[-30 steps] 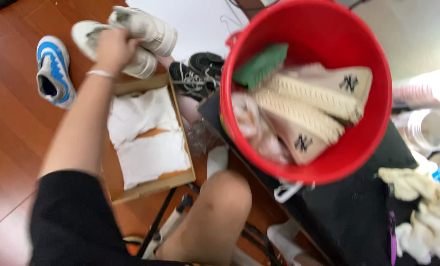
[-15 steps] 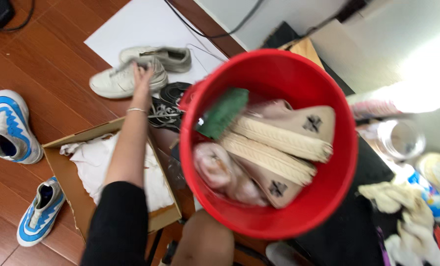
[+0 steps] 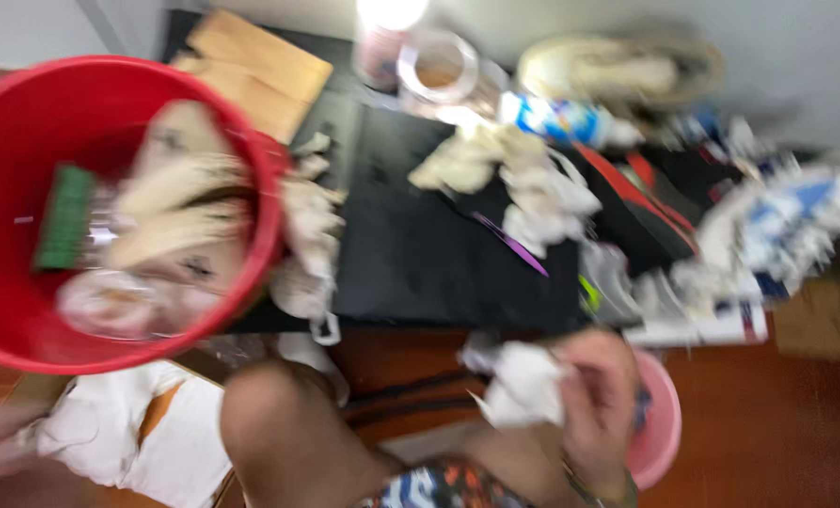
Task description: The person scrubs the soles of white sneakers with a purple brush and wipes them with a cloth. They then wipe the uppers of the shoes and proceed to scrub the soles of a second pair of blue and white sneakers.
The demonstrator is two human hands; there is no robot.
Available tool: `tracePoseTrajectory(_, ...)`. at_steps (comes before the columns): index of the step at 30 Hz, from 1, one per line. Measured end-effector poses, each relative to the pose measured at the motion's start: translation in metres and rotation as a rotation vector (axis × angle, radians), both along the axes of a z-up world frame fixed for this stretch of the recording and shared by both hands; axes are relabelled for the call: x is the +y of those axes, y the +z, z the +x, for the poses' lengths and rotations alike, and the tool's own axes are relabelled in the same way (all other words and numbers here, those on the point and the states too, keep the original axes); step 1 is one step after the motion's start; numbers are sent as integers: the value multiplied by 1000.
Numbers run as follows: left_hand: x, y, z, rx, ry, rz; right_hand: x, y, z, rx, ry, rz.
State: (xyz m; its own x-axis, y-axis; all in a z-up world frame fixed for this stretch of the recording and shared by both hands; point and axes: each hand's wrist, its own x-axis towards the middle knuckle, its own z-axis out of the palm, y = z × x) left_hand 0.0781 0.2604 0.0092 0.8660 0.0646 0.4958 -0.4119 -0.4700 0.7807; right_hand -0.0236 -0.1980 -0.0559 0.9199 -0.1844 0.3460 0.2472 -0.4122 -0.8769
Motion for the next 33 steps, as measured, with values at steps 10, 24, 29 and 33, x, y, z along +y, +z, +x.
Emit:
tracePoseTrajectory(10, -292, -103, -58, 744, -629, -380, -40, 59, 33, 34, 188, -164)
tracePoseTrajectory(24, -320, -107, 2, 837, -435, -205, -207, -30, 160, 232, -337, -774)
tracePoseTrajectory(29, -327, -114, 19, 636, -395, -203, -193, -31, 153, 194, -335, -910)
tracePoseTrajectory(33, -336, -117, 28, 812, -304, -244, -185, -29, 147, 174, -360, -1046)
